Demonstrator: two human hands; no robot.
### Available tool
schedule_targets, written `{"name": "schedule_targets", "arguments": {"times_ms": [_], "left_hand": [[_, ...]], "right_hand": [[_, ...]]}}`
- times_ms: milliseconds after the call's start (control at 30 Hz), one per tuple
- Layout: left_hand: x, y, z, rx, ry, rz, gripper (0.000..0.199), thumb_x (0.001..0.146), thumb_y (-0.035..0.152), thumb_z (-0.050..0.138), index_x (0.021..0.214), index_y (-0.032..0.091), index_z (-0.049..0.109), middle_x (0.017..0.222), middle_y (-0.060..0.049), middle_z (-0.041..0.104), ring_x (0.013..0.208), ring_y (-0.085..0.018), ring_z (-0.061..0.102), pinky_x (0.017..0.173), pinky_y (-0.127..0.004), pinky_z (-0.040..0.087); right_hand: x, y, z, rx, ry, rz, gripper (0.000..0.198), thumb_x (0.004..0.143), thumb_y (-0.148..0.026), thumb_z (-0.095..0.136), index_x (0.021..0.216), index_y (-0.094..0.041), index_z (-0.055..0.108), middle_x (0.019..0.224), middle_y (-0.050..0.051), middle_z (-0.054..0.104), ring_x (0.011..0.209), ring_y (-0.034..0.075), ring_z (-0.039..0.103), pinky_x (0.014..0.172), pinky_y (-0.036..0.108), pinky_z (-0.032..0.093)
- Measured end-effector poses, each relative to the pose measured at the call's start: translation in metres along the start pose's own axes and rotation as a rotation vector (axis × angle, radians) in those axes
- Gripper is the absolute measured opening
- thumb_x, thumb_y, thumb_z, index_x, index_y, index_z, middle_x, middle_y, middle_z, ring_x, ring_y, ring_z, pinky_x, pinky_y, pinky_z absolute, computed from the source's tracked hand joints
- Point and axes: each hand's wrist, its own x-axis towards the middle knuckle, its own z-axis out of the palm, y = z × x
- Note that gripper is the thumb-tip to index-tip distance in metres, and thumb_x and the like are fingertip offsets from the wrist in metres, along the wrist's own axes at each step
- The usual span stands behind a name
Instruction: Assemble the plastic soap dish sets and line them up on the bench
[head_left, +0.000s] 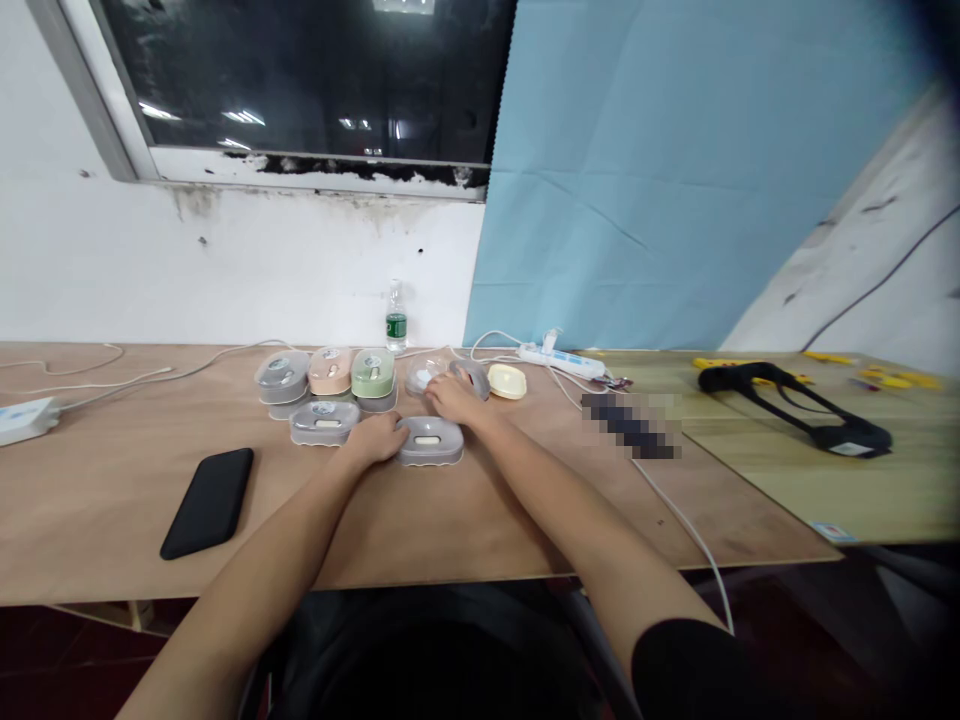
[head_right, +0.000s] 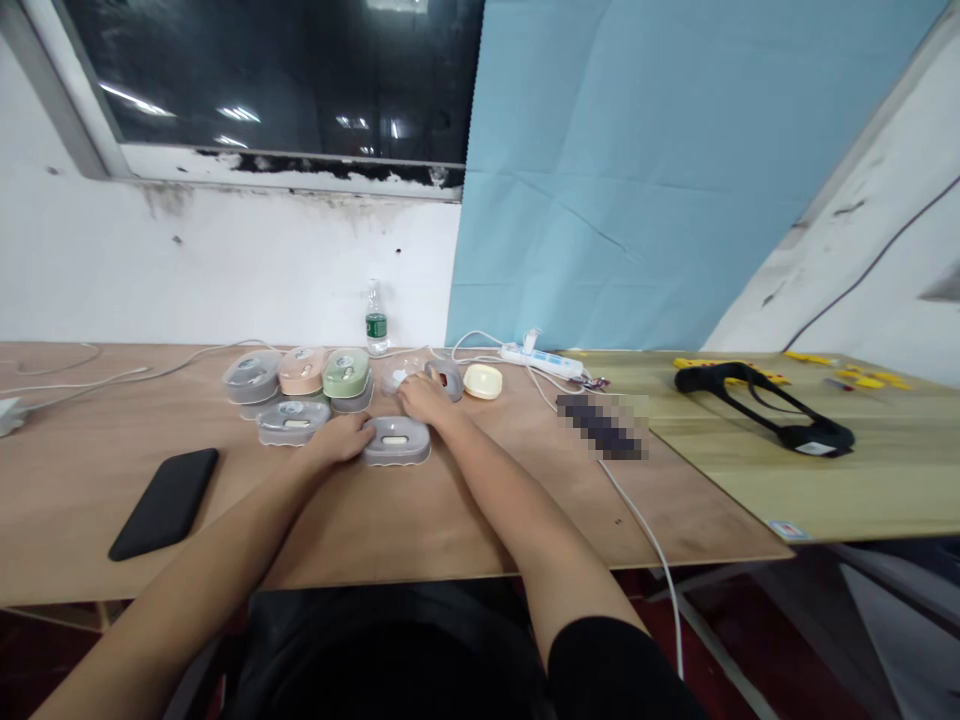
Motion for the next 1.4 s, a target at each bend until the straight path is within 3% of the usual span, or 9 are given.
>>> {"name": "schedule_targets", "arguments": {"times_ms": [133, 233, 400, 700, 933, 1133, 1400], "left_hand": [[-0.001, 0.0, 0.0, -0.007, 0.007, 0.012, 0.042, 0.09, 0.038, 0.032, 0.111, 0.016, 0.06, 0.117, -0.015, 0.066, 0.108, -0.028, 0.061, 0.088, -0.036, 0.046], [-0.001, 0.0, 0.0, -0.009, 0.016, 0.011, 0.041, 0.09, 0.039, 0.032, 0.111, 0.016, 0.06, 0.116, -0.014, 0.066, 0.108, -0.027, 0.062, 0.088, -0.035, 0.046], [-0.001, -0.003, 0.001, -0.025, 0.019, 0.019, 0.041, 0.09, 0.04, 0.033, 0.113, 0.017, 0.058, 0.117, -0.014, 0.065, 0.109, -0.027, 0.061, 0.089, -0.034, 0.046], [0.003, -0.004, 0.003, -0.031, 0.003, -0.004, 0.042, 0.091, 0.041, 0.032, 0.114, 0.018, 0.059, 0.119, -0.013, 0.065, 0.11, -0.027, 0.061, 0.09, -0.034, 0.045], [0.0, -0.002, 0.001, -0.032, 0.011, 0.01, 0.041, 0.091, 0.041, 0.032, 0.112, 0.018, 0.059, 0.117, -0.012, 0.066, 0.108, -0.026, 0.062, 0.088, -0.034, 0.046], [0.0, -0.001, 0.0, -0.028, 0.0, -0.004, 0.042, 0.091, 0.04, 0.033, 0.113, 0.017, 0.06, 0.117, -0.013, 0.066, 0.109, -0.027, 0.061, 0.089, -0.034, 0.045], [0.0, -0.002, 0.001, -0.06, 0.029, 0.012, 0.053, 0.09, 0.056, 0.029, 0.108, 0.018, 0.062, 0.114, -0.013, 0.067, 0.106, -0.028, 0.062, 0.087, -0.034, 0.046]], "right_hand": [[0.001, 0.004, 0.006, 0.008, -0.011, -0.005, 0.027, 0.089, -0.024, 0.047, 0.105, -0.024, 0.07, 0.125, 0.009, 0.061, 0.12, 0.028, 0.047, 0.105, 0.049, 0.02], [0.003, 0.004, 0.009, 0.041, -0.018, -0.005, 0.028, 0.088, -0.018, 0.047, 0.104, -0.023, 0.07, 0.117, 0.008, 0.065, 0.116, 0.026, 0.051, 0.104, 0.046, 0.022], [0.006, 0.004, 0.006, 0.089, 0.092, 0.033, 0.028, 0.088, -0.013, 0.044, 0.105, -0.021, 0.065, 0.106, 0.007, 0.069, 0.105, 0.023, 0.056, 0.099, 0.04, 0.029], [0.012, 0.015, 0.014, 0.301, 0.181, 0.141, 0.039, 0.084, -0.011, 0.05, 0.122, -0.02, 0.054, 0.098, 0.004, 0.069, 0.097, 0.019, 0.058, 0.086, 0.028, 0.039], [0.019, 0.021, 0.019, 0.334, 0.188, 0.121, 0.028, 0.083, -0.011, 0.05, 0.104, -0.018, 0.068, 0.1, 0.006, 0.069, 0.095, 0.018, 0.058, 0.086, 0.028, 0.04], [0.016, 0.025, 0.016, 0.372, 0.196, 0.156, 0.02, 0.077, -0.009, 0.054, 0.092, -0.017, 0.066, 0.093, 0.005, 0.067, 0.094, 0.018, 0.056, 0.085, 0.029, 0.04], [-0.01, 0.005, -0.005, 0.664, 0.486, 0.294, 0.009, 0.076, -0.025, 0.055, 0.083, -0.02, 0.051, 0.087, 0.003, 0.062, 0.086, 0.017, 0.057, 0.083, 0.03, 0.043]]}}
